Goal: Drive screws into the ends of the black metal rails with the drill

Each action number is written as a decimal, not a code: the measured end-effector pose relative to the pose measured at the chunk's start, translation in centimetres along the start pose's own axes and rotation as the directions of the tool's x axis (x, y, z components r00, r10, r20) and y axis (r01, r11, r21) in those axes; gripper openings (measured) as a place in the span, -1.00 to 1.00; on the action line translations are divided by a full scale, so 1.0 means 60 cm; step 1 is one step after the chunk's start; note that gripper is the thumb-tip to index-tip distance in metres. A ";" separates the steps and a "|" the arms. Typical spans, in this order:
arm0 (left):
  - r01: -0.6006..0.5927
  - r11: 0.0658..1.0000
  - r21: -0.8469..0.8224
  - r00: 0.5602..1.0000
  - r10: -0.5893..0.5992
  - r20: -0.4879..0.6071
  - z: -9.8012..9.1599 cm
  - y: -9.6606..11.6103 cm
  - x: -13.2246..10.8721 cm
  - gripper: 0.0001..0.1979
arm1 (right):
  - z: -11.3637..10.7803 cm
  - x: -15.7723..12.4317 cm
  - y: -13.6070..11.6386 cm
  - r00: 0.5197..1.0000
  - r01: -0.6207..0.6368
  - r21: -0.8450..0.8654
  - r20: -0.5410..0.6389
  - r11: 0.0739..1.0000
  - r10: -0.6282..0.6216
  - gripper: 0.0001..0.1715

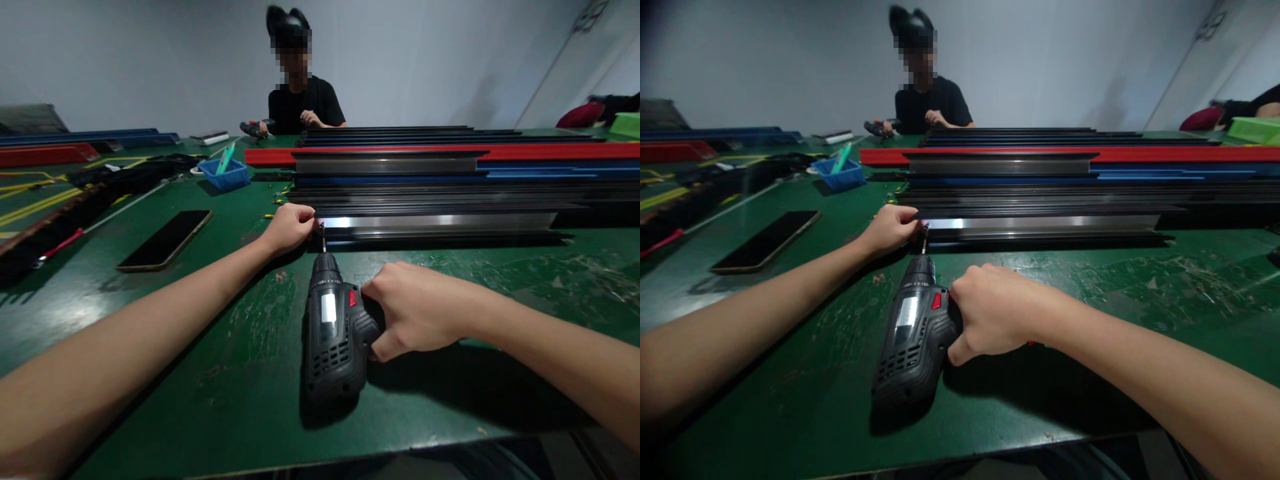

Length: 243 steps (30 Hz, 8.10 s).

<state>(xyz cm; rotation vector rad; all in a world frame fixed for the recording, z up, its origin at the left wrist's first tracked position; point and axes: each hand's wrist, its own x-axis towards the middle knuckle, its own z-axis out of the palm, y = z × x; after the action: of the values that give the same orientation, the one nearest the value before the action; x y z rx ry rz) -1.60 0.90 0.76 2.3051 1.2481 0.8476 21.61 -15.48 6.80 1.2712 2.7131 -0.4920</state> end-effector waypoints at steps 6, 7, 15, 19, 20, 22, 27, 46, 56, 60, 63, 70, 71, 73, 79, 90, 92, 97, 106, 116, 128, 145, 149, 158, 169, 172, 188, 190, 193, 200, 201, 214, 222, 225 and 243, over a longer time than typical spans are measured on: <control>-0.008 1.000 -0.021 1.000 0.008 -0.003 0.002 -0.004 0.000 -0.72 | -0.001 0.000 0.000 1.000 -0.006 -0.003 0.007 1.000 0.006 -0.46; -0.009 1.000 -0.025 1.000 0.009 -0.003 0.002 -0.005 0.000 -0.72 | -0.001 0.000 0.000 1.000 -0.003 -0.002 0.006 1.000 0.003 -0.46; -0.017 0.999 -0.044 1.000 0.017 0.000 0.002 -0.004 0.000 -0.72 | -0.003 0.000 -0.002 1.000 -0.008 0.000 0.014 1.000 0.008 -0.47; -0.016 0.999 -0.041 1.000 0.016 0.003 0.002 -0.007 0.000 -0.73 | -0.001 0.000 -0.002 1.000 -0.013 -0.003 0.013 1.000 0.013 -0.46; -0.015 0.999 -0.043 1.000 0.015 0.005 0.002 -0.007 0.000 -0.73 | 0.000 0.000 -0.002 1.000 -0.013 -0.005 0.011 1.000 0.013 -0.45; -0.015 0.999 -0.042 1.000 0.015 0.006 0.002 -0.007 0.000 -0.74 | 0.001 0.000 -0.001 1.000 -0.011 -0.009 0.007 1.000 0.011 -0.44; -0.012 0.999 -0.039 1.000 0.012 0.004 0.002 -0.003 0.000 -0.74 | 0.000 0.001 -0.002 1.000 -0.004 -0.014 0.013 1.000 0.004 -0.44; -0.006 1.000 -0.025 1.000 0.006 0.003 0.001 -0.003 0.000 -0.74 | 0.000 0.000 -0.001 1.000 -0.008 -0.008 0.009 1.000 0.008 -0.44; 0.005 1.000 -0.026 1.000 -0.004 0.012 0.002 -0.005 0.000 -0.73 | 0.000 0.000 0.000 1.000 -0.002 -0.011 -0.009 1.000 0.002 -0.46; -0.007 1.000 0.006 1.000 0.007 0.007 0.001 -0.003 0.000 -0.71 | -0.001 0.000 0.000 1.000 -0.018 -0.011 0.007 1.000 0.018 -0.44; -0.003 1.000 -0.001 1.000 0.003 0.006 0.000 -0.001 0.000 -0.71 | -0.001 0.001 -0.001 1.000 -0.015 -0.014 0.006 1.000 0.015 -0.44; 0.001 1.000 -0.002 1.000 -0.001 0.007 -0.001 0.000 0.000 -0.71 | 0.000 0.002 -0.002 1.000 -0.017 -0.022 0.007 1.000 0.018 -0.41; 0.000 1.000 -0.004 1.000 0.000 0.006 -0.001 0.000 0.000 -0.71 | 0.000 0.002 -0.002 1.000 -0.018 -0.019 0.008 1.000 0.018 -0.42; -0.002 1.000 -0.010 1.000 0.002 0.003 0.000 0.000 0.000 -0.70 | 0.001 0.002 -0.002 1.000 -0.016 -0.015 0.006 1.000 0.016 -0.43; 0.005 1.000 -0.017 1.000 -0.005 0.007 0.002 -0.002 0.001 -0.72 | 0.001 0.002 -0.002 1.000 -0.024 -0.015 0.017 1.000 0.024 -0.43; -0.011 1.000 -0.010 1.000 0.011 -0.002 0.001 -0.002 0.000 -0.72 | -0.001 0.001 -0.003 1.000 -0.023 -0.025 0.013 0.999 0.023 -0.41; -0.007 1.000 -0.016 1.000 0.007 0.002 0.001 -0.002 0.000 -0.72 | -0.001 0.001 -0.003 0.999 -0.031 -0.023 0.016 0.999 0.031 -0.41; -0.017 0.999 -0.027 1.000 0.017 0.005 0.002 -0.004 0.001 -0.72 | -0.002 0.001 -0.003 0.999 -0.037 -0.015 0.021 0.999 0.037 -0.41; -0.028 0.999 -0.019 1.000 0.028 -0.002 0.001 -0.004 0.001 -0.71 | -0.001 -0.001 -0.004 1.000 -0.016 -0.011 0.009 1.000 0.016 -0.44; -0.011 1.000 -0.028 1.000 0.011 0.002 0.001 -0.004 0.000 -0.71 | -0.002 0.000 -0.002 1.000 -0.014 -0.013 0.002 1.000 0.014 -0.42; -0.003 0.999 -0.040 1.000 0.003 0.002 0.001 -0.002 -0.001 -0.72 | -0.001 0.001 -0.002 1.000 -0.019 -0.006 0.014 1.000 0.019 -0.41; -0.015 0.999 -0.036 1.000 0.015 0.002 0.001 -0.002 -0.001 -0.71 | -0.001 0.001 0.000 1.000 0.000 -0.018 -0.011 1.000 0.000 -0.43; -0.023 0.999 -0.032 1.000 0.022 -0.010 0.001 0.000 -0.001 -0.71 | -0.001 0.001 -0.001 1.000 -0.004 -0.024 -0.007 1.000 0.004 -0.44; -0.013 1.000 -0.019 1.000 0.013 0.000 0.001 -0.001 0.000 -0.73 | 0.000 0.001 -0.001 1.000 -0.018 -0.015 0.016 1.000 0.018 -0.41; -0.009 0.999 -0.035 1.000 0.009 -0.001 0.001 -0.002 -0.001 -0.71 | -0.002 0.000 -0.002 1.000 -0.014 -0.005 0.008 1.000 0.014 -0.40; -0.008 0.999 -0.050 1.000 0.009 0.005 0.001 -0.002 -0.001 -0.71 | -0.001 0.000 -0.002 1.000 -0.011 -0.006 0.006 1.000 0.011 -0.42; 0.008 0.999 -0.032 1.000 -0.008 0.012 0.000 0.001 0.000 -0.71 | 0.001 0.001 -0.001 1.000 -0.009 -0.016 0.001 1.000 0.009 -0.44; 0.007 1.000 -0.030 1.000 -0.007 0.016 0.000 0.000 0.000 -0.72 | 0.000 0.001 -0.002 1.000 -0.012 -0.024 -0.001 1.000 0.012 -0.44; -0.005 1.000 -0.017 1.000 0.005 0.009 0.001 -0.002 0.001 -0.73 | 0.000 0.001 -0.003 1.000 -0.014 -0.027 -0.002 1.000 0.014 -0.44; -0.005 1.000 -0.028 1.000 0.005 0.006 0.001 -0.002 0.000 -0.73 | 0.001 0.001 -0.002 1.000 -0.021 -0.016 0.013 1.000 0.021 -0.43; -0.007 1.000 -0.027 1.000 0.007 0.002 0.001 -0.002 0.000 -0.74 | 0.001 0.001 -0.001 1.000 -0.020 -0.016 0.009 1.000 0.020 -0.42; -0.027 0.999 -0.027 1.000 0.027 -0.003 0.002 -0.005 0.001 -0.73 | 0.000 0.002 -0.001 1.000 -0.018 -0.020 0.000 1.000 0.018 -0.43; -0.023 1.000 -0.020 1.000 0.022 -0.008 0.001 -0.002 -0.001 -0.72 | 0.000 0.001 -0.002 1.000 -0.022 -0.016 0.009 1.000 0.022 -0.43; -0.021 1.000 -0.016 1.000 0.021 -0.007 0.001 -0.002 -0.001 -0.73 | -0.001 0.001 -0.002 1.000 -0.016 -0.017 0.006 1.000 0.016 -0.42; -0.012 0.999 -0.036 1.000 0.012 0.004 0.002 -0.004 0.000 -0.72 | -0.002 0.000 -0.004 1.000 -0.018 -0.008 0.015 1.000 0.018 -0.43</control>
<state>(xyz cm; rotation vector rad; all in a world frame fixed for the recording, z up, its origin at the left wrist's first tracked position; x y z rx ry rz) -1.66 1.01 0.54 2.2871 1.2090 0.8623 21.44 -15.57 6.93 1.2836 2.6860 -0.4871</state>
